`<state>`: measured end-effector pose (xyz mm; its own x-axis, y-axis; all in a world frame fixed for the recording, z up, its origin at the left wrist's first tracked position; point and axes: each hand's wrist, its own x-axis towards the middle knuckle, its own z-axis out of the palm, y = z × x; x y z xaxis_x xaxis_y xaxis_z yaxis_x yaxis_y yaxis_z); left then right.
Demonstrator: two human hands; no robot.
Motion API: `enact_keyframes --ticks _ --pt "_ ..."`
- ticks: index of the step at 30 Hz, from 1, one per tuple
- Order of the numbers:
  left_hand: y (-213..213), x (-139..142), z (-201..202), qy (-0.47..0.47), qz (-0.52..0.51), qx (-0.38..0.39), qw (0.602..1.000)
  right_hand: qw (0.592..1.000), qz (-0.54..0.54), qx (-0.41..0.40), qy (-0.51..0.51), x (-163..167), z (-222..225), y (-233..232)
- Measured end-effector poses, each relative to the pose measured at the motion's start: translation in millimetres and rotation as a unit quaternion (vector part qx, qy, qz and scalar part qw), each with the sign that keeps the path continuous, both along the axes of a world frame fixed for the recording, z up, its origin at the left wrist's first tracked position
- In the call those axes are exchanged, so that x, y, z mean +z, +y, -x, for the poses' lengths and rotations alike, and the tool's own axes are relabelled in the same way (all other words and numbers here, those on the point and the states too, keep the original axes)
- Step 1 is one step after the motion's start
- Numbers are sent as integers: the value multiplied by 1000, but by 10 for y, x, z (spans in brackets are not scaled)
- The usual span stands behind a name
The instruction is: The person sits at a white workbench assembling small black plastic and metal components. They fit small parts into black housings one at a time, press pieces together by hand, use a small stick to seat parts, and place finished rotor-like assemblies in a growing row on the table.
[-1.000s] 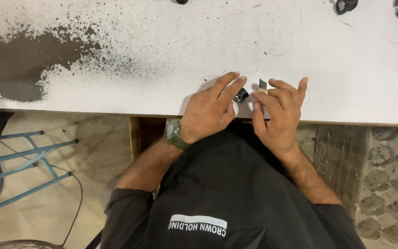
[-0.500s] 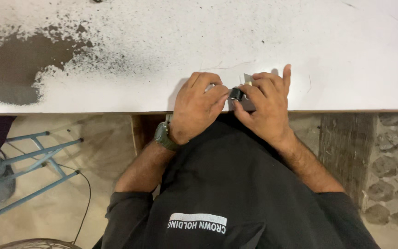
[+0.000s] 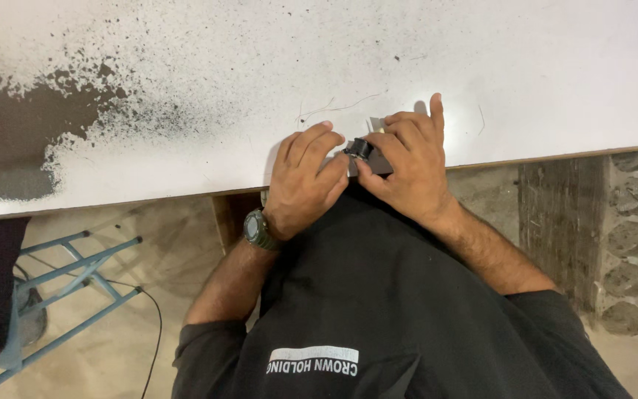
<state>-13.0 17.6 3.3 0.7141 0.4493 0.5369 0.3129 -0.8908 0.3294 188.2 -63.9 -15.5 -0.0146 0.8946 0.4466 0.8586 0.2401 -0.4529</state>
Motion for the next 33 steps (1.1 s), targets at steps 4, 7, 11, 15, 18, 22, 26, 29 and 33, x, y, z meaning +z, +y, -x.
enact_keyframes --ticks 4,7,11,15,18,22,26,29,33 --pt "-15 72 -57 -23 97 3 995 999 10 30 -6 27 -25 -16" --pt "32 134 -70 -49 257 33 965 1000 4 16 -1 46 -14 -10" --pt "85 189 -22 -31 374 43 926 1000 15 7 -1 63 -6 -12" --pt "46 175 -48 -4 370 68 927 1000 0 5 11 50 -17 -67" --pt "-2 127 -114 -54 351 36 934 997 -69 26 29 -5 -9 -157" --pt "-73 44 -154 -73 338 36 938 988 -74 85 105 -139 37 -245" --pt "-94 -27 -181 -98 315 38 943 992 -69 70 78 -203 42 -243" --pt "-112 -39 -192 -109 309 40 944 993 -78 62 70 -189 65 -223" --pt "-93 -35 -185 -98 307 41 946 993 -84 63 61 -172 58 -216"
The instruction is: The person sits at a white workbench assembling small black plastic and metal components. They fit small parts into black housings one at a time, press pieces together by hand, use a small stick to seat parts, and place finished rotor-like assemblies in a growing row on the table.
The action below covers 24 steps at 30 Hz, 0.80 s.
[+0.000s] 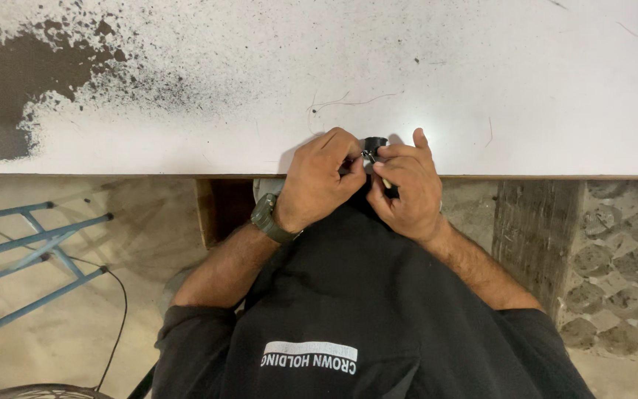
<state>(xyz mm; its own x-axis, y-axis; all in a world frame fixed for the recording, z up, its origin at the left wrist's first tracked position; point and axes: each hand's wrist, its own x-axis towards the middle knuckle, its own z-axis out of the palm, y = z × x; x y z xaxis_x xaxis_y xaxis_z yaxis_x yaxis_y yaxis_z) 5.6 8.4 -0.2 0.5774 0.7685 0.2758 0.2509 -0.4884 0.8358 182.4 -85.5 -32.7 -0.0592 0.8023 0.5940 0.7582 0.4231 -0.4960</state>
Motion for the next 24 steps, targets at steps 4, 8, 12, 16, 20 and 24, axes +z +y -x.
enact_keyframes --ticks 4,8,12,16,20,24 --pt "-8 -42 -9 -1 -21 -3 1000 1000 -14 6 -10 -31 6 3" --pt "123 -81 7 47 -4 -23 999 998 8 -44 -52 48 -131 133" --pt "981 -69 205 243 -120 93 958 986 -42 -154 41 248 -680 350" --pt "1930 -91 303 256 -197 158 933 986 -30 -127 107 152 -680 348" --pt "2251 -18 93 267 -97 133 950 992 45 -106 56 79 -512 288" --pt "1949 -5 -50 121 -74 74 987 992 55 -114 -2 227 -494 264"
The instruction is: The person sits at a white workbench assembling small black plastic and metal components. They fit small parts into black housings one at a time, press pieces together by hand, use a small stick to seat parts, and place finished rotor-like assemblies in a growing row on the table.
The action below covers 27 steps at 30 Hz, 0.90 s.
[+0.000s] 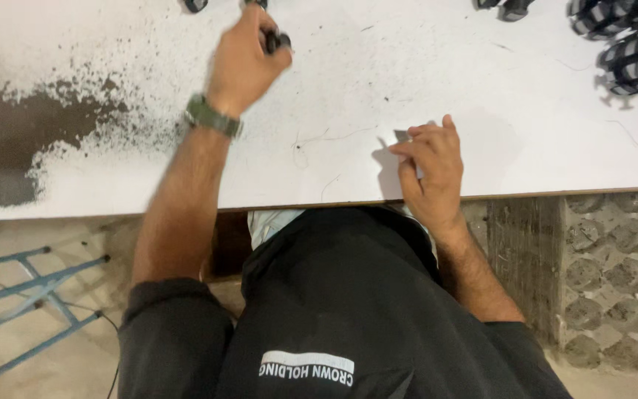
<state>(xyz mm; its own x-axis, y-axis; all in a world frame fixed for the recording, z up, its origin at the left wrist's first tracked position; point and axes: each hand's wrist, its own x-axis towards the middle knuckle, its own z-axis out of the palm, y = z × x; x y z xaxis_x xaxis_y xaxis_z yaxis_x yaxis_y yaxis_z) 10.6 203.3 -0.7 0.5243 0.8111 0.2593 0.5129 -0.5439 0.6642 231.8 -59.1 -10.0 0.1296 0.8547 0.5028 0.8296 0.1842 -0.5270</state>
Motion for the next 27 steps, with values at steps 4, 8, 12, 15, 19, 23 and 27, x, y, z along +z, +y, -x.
enact_keyframes --ticks 4,8,12,15,19,23,27 --pt "-837 -62 -51 -41 73 -58 995 997 50 21 -49 93 204 -37" --pt "-1466 20 -47 28 107 -9 994 995 57 12 -76 68 445 52" --pt "-1765 200 11 21 116 2 993 994 65 26 -84 51 520 86" --pt "-1794 297 180 11 -27 -8 1000 993 67 30 -91 55 488 42" --pt "-1756 279 307 45 -217 -138 965 994 67 41 -81 74 455 -42" --pt "-1774 179 229 42 -208 -177 961 991 78 34 -107 98 457 -64" --pt "-1879 92 222 19 -189 -140 972 991 79 24 -104 103 416 -130"
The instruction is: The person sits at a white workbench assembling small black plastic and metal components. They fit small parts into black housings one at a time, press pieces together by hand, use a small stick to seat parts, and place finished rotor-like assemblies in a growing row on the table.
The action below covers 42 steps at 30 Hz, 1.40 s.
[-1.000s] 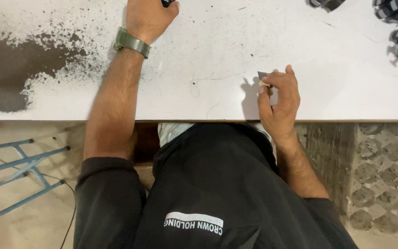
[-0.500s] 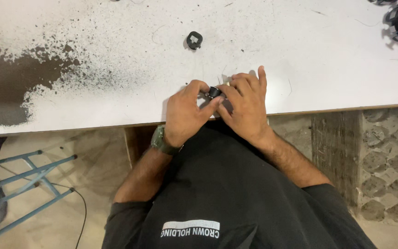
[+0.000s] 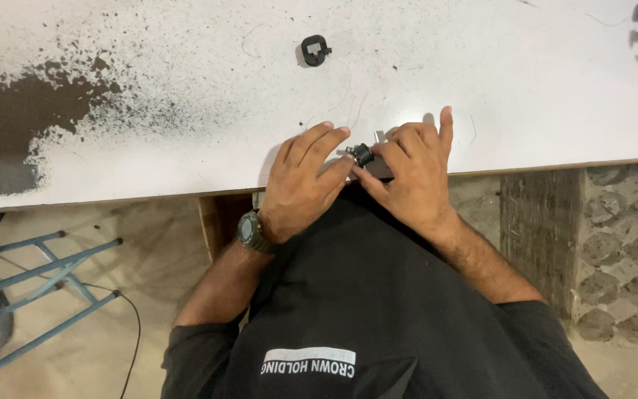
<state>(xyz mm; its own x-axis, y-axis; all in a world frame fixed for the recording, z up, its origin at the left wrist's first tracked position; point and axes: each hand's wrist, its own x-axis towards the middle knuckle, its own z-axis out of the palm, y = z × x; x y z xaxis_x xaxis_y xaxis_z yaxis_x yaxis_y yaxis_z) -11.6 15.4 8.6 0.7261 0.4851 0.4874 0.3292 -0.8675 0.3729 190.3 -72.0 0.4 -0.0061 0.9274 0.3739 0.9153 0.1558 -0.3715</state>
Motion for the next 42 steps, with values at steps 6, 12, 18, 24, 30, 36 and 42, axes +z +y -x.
enact_keyframes --ticks 6,12,18,24,30,36,42 --pt "-89 -115 1 -33 40 48 998 991 -113 30 57 -71 -55 -162" --pt "-108 -148 6 -80 68 53 993 988 -84 62 116 -237 95 -205" --pt "-121 -189 -11 -90 70 27 993 992 -73 52 94 -259 119 -176" --pt "-102 -180 -6 -30 -45 21 998 989 -80 57 111 -259 142 -138" --pt "-115 -161 -53 -74 -52 24 996 987 -71 71 122 -251 128 -133" --pt "-106 -145 -45 -43 68 62 995 988 -75 64 122 -250 139 -132" --pt "-126 -143 -75 -46 105 87 990 985 -111 72 107 -286 132 -152"
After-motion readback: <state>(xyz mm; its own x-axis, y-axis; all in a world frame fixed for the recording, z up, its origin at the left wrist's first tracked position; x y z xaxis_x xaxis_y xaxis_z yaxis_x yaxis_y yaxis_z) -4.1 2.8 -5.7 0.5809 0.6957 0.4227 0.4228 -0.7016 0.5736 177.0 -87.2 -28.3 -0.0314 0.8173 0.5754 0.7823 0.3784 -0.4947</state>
